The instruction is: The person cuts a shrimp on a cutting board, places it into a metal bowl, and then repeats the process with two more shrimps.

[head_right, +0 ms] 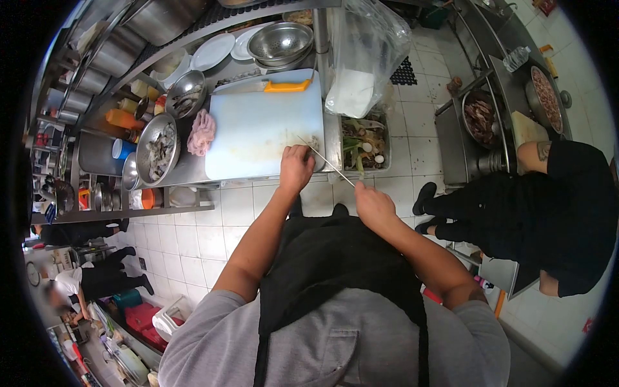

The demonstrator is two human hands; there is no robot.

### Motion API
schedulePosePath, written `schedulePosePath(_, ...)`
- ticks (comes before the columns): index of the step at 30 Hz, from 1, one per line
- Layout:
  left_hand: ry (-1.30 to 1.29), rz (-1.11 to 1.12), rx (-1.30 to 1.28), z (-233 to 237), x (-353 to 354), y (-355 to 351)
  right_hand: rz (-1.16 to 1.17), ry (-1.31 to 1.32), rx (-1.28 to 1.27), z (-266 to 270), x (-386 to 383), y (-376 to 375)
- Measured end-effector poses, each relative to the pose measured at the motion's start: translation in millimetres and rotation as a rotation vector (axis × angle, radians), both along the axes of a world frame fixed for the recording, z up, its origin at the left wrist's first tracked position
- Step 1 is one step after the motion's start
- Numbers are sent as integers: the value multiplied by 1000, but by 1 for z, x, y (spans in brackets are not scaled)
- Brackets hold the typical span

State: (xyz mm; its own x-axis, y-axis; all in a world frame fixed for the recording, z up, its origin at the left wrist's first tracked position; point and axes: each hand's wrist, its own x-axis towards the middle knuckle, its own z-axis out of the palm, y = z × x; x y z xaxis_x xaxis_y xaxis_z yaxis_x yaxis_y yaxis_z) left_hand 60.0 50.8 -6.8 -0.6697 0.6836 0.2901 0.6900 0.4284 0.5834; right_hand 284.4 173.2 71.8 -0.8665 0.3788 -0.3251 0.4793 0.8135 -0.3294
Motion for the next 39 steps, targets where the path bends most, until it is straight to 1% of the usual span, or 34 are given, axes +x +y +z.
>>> schedulePosePath(4, 8, -9, 36, 5, 2, -2, -12, -38, 1, 3, -7, 1)
schedulePosePath(7, -48, 3, 31, 9, 6, -9, -27, -4, -24, 18, -4, 1)
schedulePosePath(10, -4, -8, 10, 7, 6, -10, -23, -13, -16, 30, 4, -2)
schedulePosePath(16, 27, 18, 0, 2, 5, -3, -19, -78, -23, 29, 12, -7)
schedulePosePath(20, 24, 23, -15, 5, 6, -2, -17, -63, -4, 10, 14, -9)
schedulePosePath(25, 31, 17, 14, 4, 6, -4, -13, -7, -12, 2, 5, -12)
schedulePosePath(31, 37, 19, 10, 3, 7, -5, -18, -22, 14, -6, -2, -13)
schedulePosePath(37, 15, 35, -8, 6, 11, -11, -44, -6, -34, 24, 5, -15)
schedulePosePath(39, 15, 39, -30, 6, 10, -9, -40, -41, -26, 31, 9, -17)
